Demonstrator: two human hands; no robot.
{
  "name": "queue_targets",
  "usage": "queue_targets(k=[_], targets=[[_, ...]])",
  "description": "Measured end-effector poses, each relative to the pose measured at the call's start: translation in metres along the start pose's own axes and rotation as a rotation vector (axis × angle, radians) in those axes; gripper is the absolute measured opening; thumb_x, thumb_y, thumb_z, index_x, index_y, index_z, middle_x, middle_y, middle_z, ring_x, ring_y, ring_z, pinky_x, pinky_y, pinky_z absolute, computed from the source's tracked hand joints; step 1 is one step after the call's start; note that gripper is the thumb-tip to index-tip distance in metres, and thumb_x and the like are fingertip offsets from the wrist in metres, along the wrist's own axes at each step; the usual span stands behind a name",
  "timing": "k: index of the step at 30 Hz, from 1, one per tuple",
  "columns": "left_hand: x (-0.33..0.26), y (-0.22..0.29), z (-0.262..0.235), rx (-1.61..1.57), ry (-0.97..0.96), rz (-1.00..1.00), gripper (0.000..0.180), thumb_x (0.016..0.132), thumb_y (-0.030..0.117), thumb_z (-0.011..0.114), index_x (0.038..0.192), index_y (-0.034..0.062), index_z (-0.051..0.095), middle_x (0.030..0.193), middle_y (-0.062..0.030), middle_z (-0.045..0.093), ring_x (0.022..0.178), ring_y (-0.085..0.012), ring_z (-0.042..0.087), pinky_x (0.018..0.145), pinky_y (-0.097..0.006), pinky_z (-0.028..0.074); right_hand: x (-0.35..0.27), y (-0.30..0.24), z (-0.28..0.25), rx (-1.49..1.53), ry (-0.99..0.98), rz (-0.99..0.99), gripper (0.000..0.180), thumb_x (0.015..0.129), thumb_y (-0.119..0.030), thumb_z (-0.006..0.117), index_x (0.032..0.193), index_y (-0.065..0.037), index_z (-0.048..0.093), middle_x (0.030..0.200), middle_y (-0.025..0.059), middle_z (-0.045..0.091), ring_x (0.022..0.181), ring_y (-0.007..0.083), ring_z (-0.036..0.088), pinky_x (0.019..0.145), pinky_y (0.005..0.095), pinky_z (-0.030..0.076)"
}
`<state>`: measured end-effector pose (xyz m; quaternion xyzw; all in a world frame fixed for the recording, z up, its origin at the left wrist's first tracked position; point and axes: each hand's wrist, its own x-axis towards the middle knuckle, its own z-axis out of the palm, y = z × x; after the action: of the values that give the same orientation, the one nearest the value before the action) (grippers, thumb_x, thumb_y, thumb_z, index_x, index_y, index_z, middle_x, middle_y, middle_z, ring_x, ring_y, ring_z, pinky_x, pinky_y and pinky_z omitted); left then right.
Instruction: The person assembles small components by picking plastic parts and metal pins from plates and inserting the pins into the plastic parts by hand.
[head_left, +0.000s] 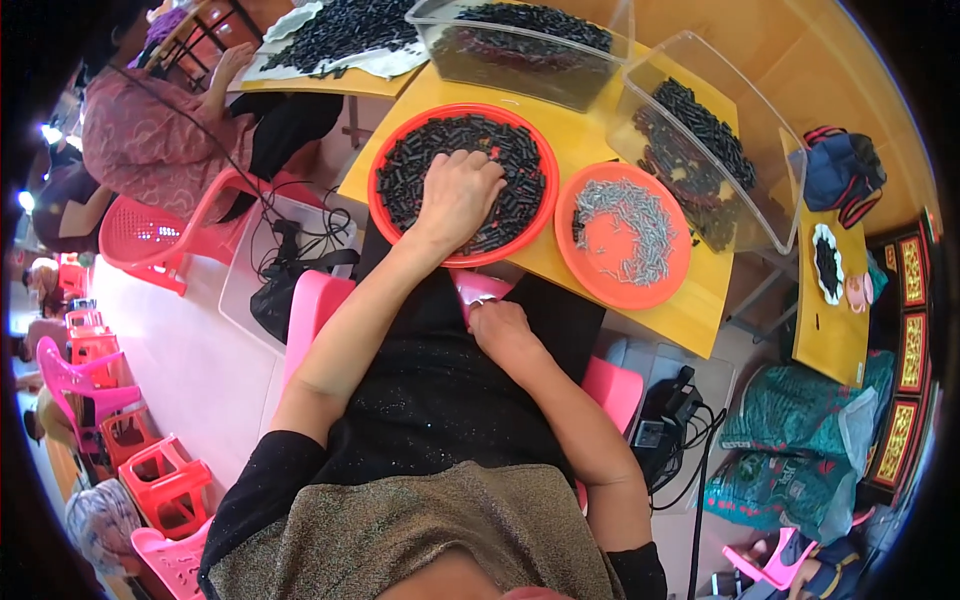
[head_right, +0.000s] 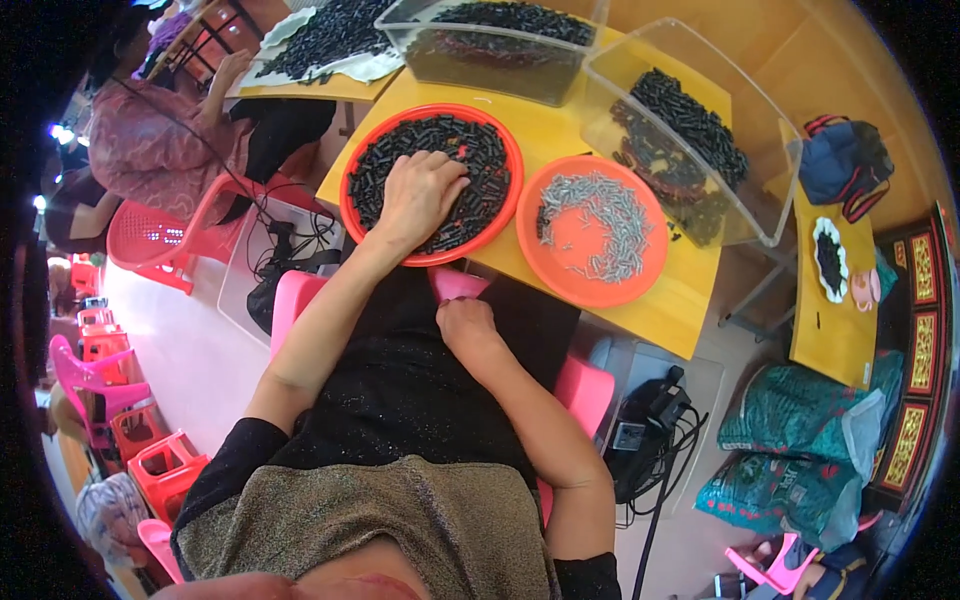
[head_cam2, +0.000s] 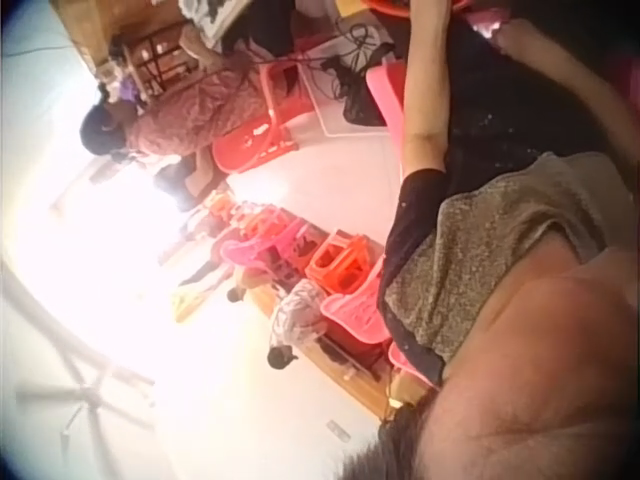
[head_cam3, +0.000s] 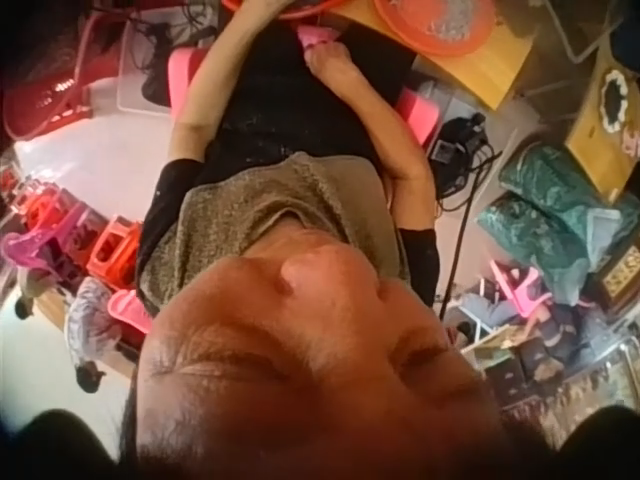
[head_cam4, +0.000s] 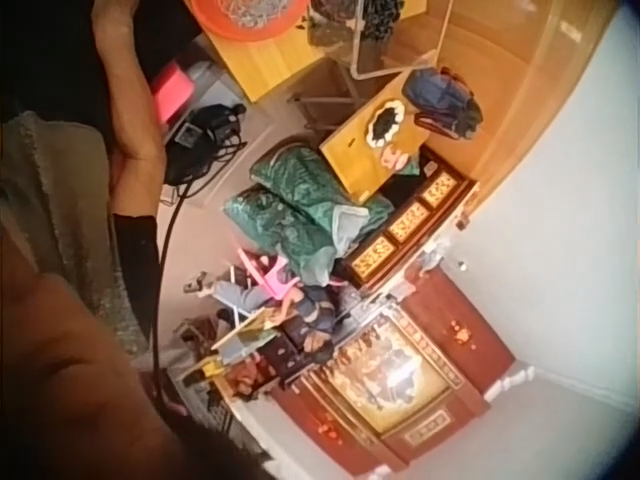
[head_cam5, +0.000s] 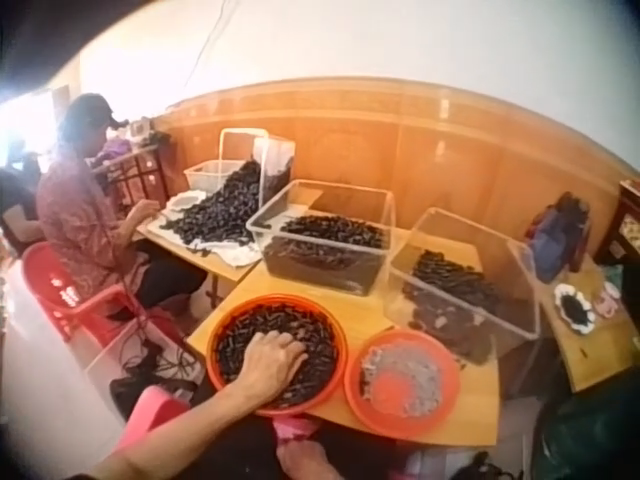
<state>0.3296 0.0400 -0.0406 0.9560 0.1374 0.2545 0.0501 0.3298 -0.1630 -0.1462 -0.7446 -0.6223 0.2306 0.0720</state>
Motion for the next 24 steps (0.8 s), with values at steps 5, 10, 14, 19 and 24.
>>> queue_targets(k=[5,10,14,19,24], targets=[[-0.001,-0.001,0.001,-0.005,-0.007,0.029,0.012,0.093,0.022,0.075,0.101,0.0122,0.077,0.091,-0.0052,0.068,0.094,-0.0275,0.066,0.080,-0.042,0.049,-0.002,0.000,0.002,-0.006,0.070,0.009,0.020,0.096,-0.015,0.060,0.093,-0.004,0.077,0.089,0.0204,0.077,0.082,0.0373,0.078,0.075,0.0501,0.062],[-0.005,0.002,-0.003,0.007,-0.016,0.002,0.013,0.091,0.022,0.076,0.099,0.0130,0.078,0.093,-0.0051,0.069,0.094,-0.0271,0.067,0.080,-0.042,0.049,-0.003,-0.002,0.009,-0.026,0.121,-0.011,0.018,0.092,-0.016,0.064,0.089,-0.003,0.075,0.085,0.0227,0.076,0.079,0.0382,0.077,0.073,0.0515,0.062],[-0.005,0.005,-0.007,-0.177,0.134,-0.086,0.013,0.090,0.021,0.077,0.092,0.0085,0.074,0.087,-0.0073,0.071,0.088,-0.0303,0.070,0.078,-0.045,0.052,-0.003,-0.001,0.011,-0.060,0.102,-0.012,0.018,0.092,-0.017,0.064,0.091,-0.003,0.076,0.086,0.0219,0.076,0.080,0.0377,0.078,0.073,0.0507,0.062],[0.008,0.029,-0.025,-0.796,0.008,-0.453,0.017,0.099,0.016,0.073,0.106,0.0016,0.074,0.083,-0.0127,0.077,0.076,-0.0175,0.078,0.071,-0.031,0.058,-0.002,-0.002,0.005,-0.041,0.102,0.020,0.019,0.093,-0.018,0.064,0.093,-0.002,0.076,0.088,0.0209,0.077,0.080,0.0376,0.078,0.073,0.0504,0.063],[0.038,0.054,-0.012,-0.772,-0.126,-0.282,0.020,0.097,0.020,0.072,0.105,0.0016,0.074,0.085,-0.0159,0.076,0.075,-0.0248,0.076,0.073,-0.037,0.059,-0.004,0.000,0.006,-0.010,0.103,-0.003,0.020,0.094,-0.016,0.062,0.092,-0.001,0.075,0.088,0.0204,0.077,0.079,0.0375,0.078,0.072,0.0506,0.063]])
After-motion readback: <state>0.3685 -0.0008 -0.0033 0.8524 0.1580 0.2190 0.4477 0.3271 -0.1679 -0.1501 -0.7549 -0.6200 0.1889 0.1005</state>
